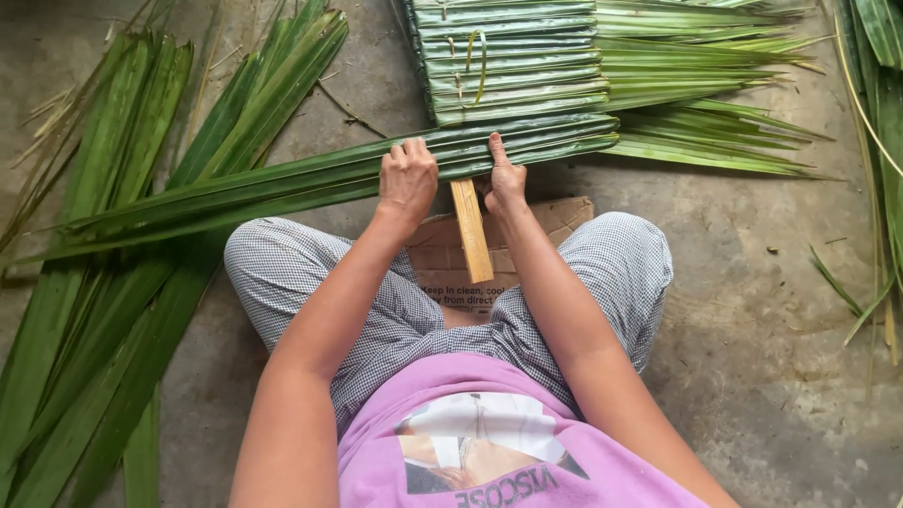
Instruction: A person is weaving palm leaves over a wooden stick to create a thatched panel, occasionally using a wooden block to press the leaves down.
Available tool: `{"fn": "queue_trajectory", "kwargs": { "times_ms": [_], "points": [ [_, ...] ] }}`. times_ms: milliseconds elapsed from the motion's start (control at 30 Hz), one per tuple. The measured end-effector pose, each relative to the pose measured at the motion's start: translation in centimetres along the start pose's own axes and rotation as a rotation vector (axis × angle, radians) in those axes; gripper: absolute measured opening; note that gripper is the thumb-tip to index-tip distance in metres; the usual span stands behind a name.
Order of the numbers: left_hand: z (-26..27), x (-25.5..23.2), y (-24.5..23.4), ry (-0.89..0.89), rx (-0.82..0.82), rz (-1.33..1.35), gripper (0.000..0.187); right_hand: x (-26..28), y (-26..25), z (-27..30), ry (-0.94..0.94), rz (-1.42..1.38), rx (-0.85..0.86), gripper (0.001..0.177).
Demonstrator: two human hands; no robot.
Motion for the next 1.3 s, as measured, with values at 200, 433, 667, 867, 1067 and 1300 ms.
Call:
{"fn": "queue_trajectory", "kwargs": {
  "times_ms": [200,433,667,867,1067,1300],
  "points": [
    [-2.2,-3.4,-3.0,-0.276,0.303,0.101,0.06,-2.2,-0.8,-1.7,0.04,-0.082,-0.048,0.062],
    [-4.9,-5.2,-1.1,-0.572,0.752,0.221,0.083,-2.6,-0.9,-1.4,0.065,-0.206,-0.122,0.048],
    [-8.2,-4.9,-7.6,-0.739,0.939,0.546,0.06,-0.3,-1.0,-2.1,0.191,-0.287,-0.096,0.033],
    [-8.1,-5.5,-5.3,-0.919,0.879,0.779,0.059,1.2,-1.2,-3.4,0.281,-0.262,-0.086,0.037],
    [-7.5,-5.8,-5.1,-1.175,0.802,1.111,0.047,1.7,-0.9,-4.4,0.145,-0.159,-0.083,0.052],
    [-7.5,-6.7,-3.0,-1.374,0.609,1.556,0.036,11.7,-3.6,2.5,0.022,0.302,0.104,0.08]
  ]
}}
Point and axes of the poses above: each hand's wrist, its own z-axis away from the middle knuckle, its own y-axis out of the palm, x = y × z, the point moved 2 cm from there along -z, towards the middle knuckle, and after that the axes turned 12 degrees about -y, right-handed, at the moved point
